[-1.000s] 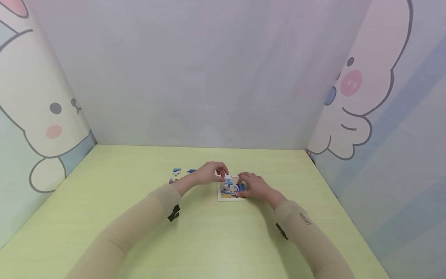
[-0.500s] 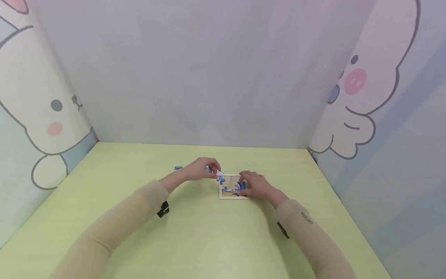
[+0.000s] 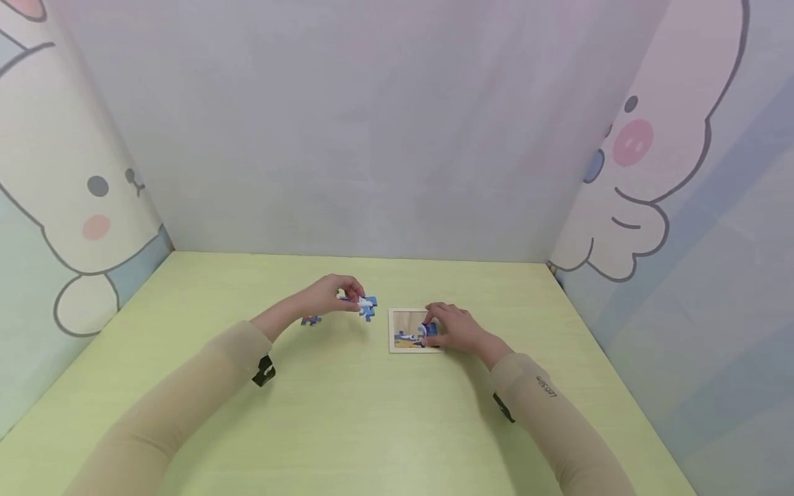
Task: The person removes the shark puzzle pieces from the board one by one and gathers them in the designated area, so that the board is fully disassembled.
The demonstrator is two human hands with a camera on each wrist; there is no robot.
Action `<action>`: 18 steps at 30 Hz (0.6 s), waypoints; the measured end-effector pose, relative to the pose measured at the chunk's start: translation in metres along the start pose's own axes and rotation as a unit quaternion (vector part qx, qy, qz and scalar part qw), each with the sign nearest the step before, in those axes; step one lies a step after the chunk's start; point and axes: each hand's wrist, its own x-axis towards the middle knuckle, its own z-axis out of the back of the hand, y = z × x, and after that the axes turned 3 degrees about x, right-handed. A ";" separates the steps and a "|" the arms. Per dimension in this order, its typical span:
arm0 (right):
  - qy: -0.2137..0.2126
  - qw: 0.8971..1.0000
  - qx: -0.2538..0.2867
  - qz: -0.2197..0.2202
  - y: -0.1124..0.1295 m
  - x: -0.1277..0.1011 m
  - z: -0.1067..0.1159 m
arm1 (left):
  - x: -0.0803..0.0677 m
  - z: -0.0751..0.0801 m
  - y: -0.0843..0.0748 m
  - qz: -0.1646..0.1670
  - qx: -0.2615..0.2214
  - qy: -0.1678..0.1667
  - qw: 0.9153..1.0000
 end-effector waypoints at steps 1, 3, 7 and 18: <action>0.000 1.000 0.001 0.000 0.000 0.000 0.000 | -0.002 0.002 0.003 0.002 -0.001 0.000 1.000; 0.001 1.000 0.002 -0.002 0.000 0.000 0.000 | -0.005 0.005 0.010 0.002 0.001 0.000 1.000; 0.001 1.000 0.002 -0.003 -0.001 0.000 -0.001 | -0.010 0.009 0.022 -0.001 0.009 0.001 1.000; 0.005 1.000 -0.008 -0.003 -0.004 0.001 -0.002 | -0.018 0.005 0.049 0.025 0.032 0.013 0.999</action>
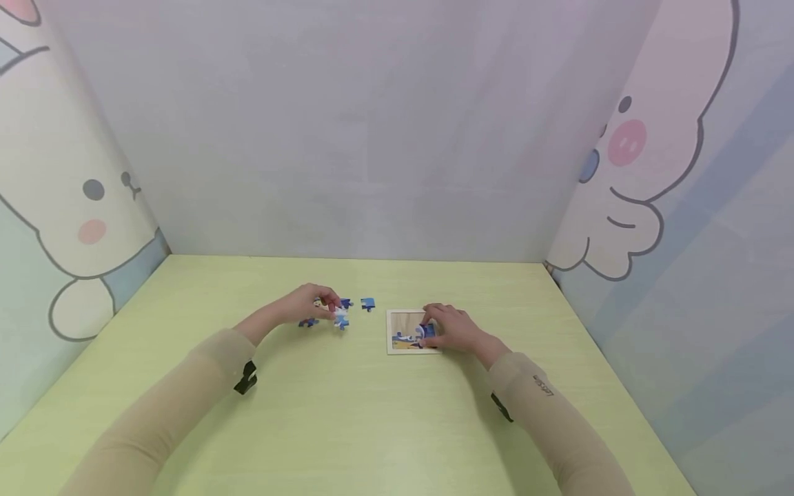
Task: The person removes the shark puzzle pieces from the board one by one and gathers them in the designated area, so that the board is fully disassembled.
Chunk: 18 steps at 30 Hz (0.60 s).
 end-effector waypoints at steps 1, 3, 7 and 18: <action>0.000 1.000 0.001 -0.001 0.000 0.000 0.000 | 0.000 -0.001 0.002 0.003 -0.001 0.002 1.000; -0.001 1.000 0.002 0.000 0.000 0.000 0.000 | -0.001 -0.004 0.004 0.008 -0.004 0.004 1.000; 0.000 1.000 0.001 -0.002 0.001 -0.001 0.000 | -0.001 -0.007 0.006 0.017 -0.007 0.004 1.000; -0.004 1.000 0.004 0.001 0.005 -0.001 0.001 | -0.002 -0.007 0.005 0.039 0.020 0.003 0.999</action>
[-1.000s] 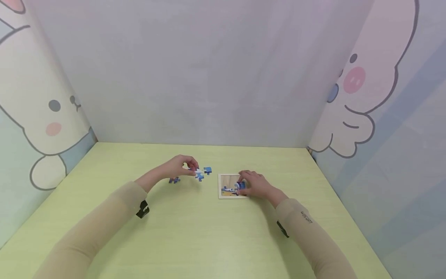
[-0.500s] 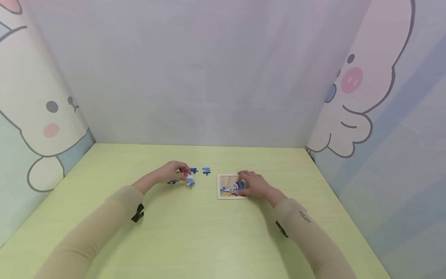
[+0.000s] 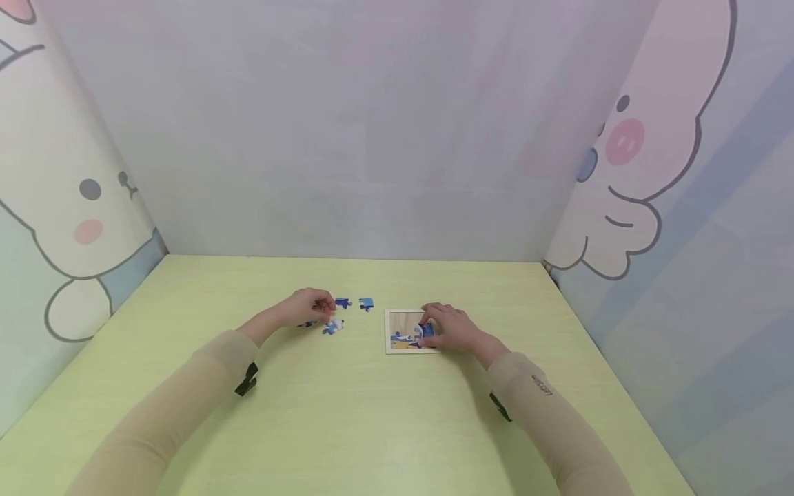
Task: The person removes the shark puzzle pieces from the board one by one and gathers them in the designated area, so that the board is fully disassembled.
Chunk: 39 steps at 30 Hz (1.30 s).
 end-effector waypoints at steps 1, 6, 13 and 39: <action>0.000 1.000 0.001 0.000 0.000 0.000 0.000 | 0.000 0.000 0.000 -0.003 0.006 0.005 1.000; 0.001 1.000 0.008 -0.001 0.002 -0.001 0.001 | 0.002 -0.001 0.000 -0.009 0.059 0.022 0.998; 0.004 1.000 0.007 -0.006 0.002 -0.001 0.001 | 0.005 -0.004 0.000 0.003 0.105 -0.006 0.994; 0.034 0.998 0.040 0.028 -0.008 -0.003 0.010 | 0.022 0.000 -0.035 -0.037 0.075 -0.035 0.996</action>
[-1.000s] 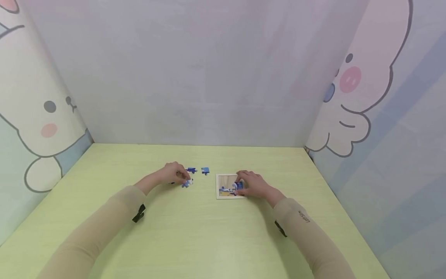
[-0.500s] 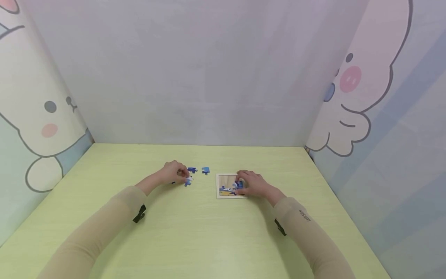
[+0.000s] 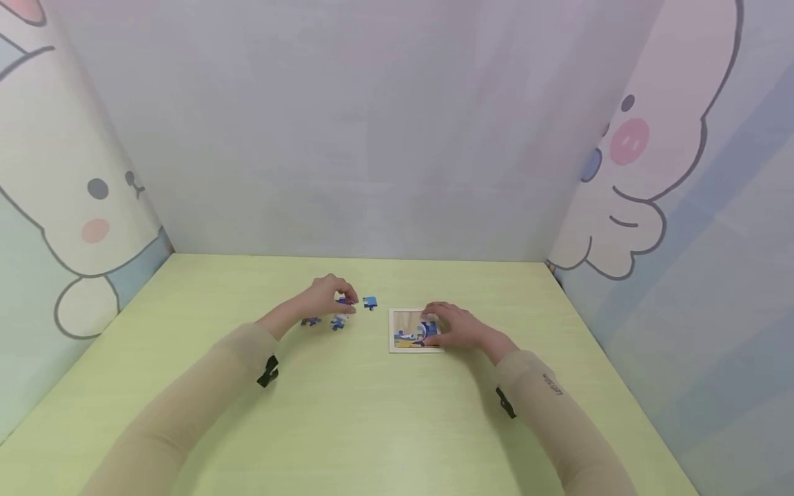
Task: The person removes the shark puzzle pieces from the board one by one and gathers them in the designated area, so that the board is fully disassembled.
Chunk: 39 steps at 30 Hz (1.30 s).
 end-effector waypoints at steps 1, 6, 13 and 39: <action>0.000 1.000 0.005 -0.002 -0.002 0.000 0.001 | 0.002 0.000 -0.004 -0.005 0.001 -0.001 1.000; -0.003 1.000 0.019 -0.014 -0.012 -0.003 0.005 | 0.011 -0.006 -0.023 -0.021 -0.005 -0.002 1.000; 0.000 0.999 0.030 -0.027 -0.019 -0.007 0.008 | 0.023 -0.022 -0.051 -0.028 -0.008 -0.006 1.000; -0.002 0.999 0.031 -0.022 -0.015 -0.005 0.005 | 0.057 -0.071 -0.095 0.013 -0.016 0.046 0.999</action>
